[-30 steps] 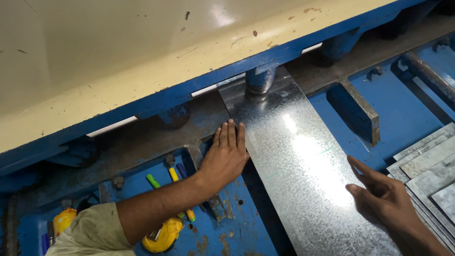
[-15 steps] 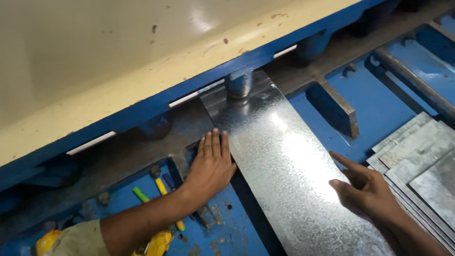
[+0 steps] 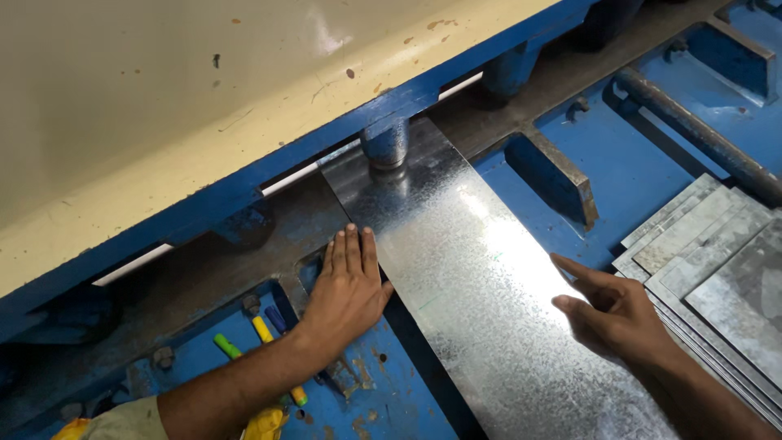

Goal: The person repeatedly picks up rectangular metal sheets from a stack, aligns them against a stop on a blue industrial cutting machine, and operates the machine to cut the sheets. The cut pieces are then placed onto a growing stack of finished parts.

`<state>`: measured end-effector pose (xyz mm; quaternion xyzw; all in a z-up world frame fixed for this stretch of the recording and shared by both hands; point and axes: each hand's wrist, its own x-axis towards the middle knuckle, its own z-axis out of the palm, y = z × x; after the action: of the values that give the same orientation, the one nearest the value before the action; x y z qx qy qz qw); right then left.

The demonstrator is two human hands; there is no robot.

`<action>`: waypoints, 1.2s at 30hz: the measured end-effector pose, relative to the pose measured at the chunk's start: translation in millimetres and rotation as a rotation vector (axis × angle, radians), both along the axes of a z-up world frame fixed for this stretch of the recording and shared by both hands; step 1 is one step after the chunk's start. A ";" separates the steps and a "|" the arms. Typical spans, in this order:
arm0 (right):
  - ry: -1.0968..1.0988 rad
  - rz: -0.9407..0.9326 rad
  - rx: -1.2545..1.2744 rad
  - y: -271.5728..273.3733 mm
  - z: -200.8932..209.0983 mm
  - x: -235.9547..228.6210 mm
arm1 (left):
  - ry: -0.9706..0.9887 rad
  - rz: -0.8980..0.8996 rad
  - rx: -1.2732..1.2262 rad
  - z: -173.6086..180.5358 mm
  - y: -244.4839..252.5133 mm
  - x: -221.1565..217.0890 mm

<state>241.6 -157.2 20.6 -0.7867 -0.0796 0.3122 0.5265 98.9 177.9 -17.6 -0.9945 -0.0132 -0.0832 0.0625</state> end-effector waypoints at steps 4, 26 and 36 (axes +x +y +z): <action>-0.004 0.003 -0.009 -0.9 -1.6 0.8 | -0.011 0.008 -0.001 1.4 -0.8 -0.3; 0.022 -0.079 -0.167 13.1 22.1 -9.6 | -0.018 0.031 -0.027 0.2 -2.7 -0.4; 0.045 -0.086 -0.154 14.6 21.1 -9.8 | -0.014 0.006 -0.023 -4.7 0.6 -2.1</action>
<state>231.8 -142.6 41.7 -0.8204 -0.0094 0.3123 0.4789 96.8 178.5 -22.2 -0.9945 -0.0178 -0.0897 0.0512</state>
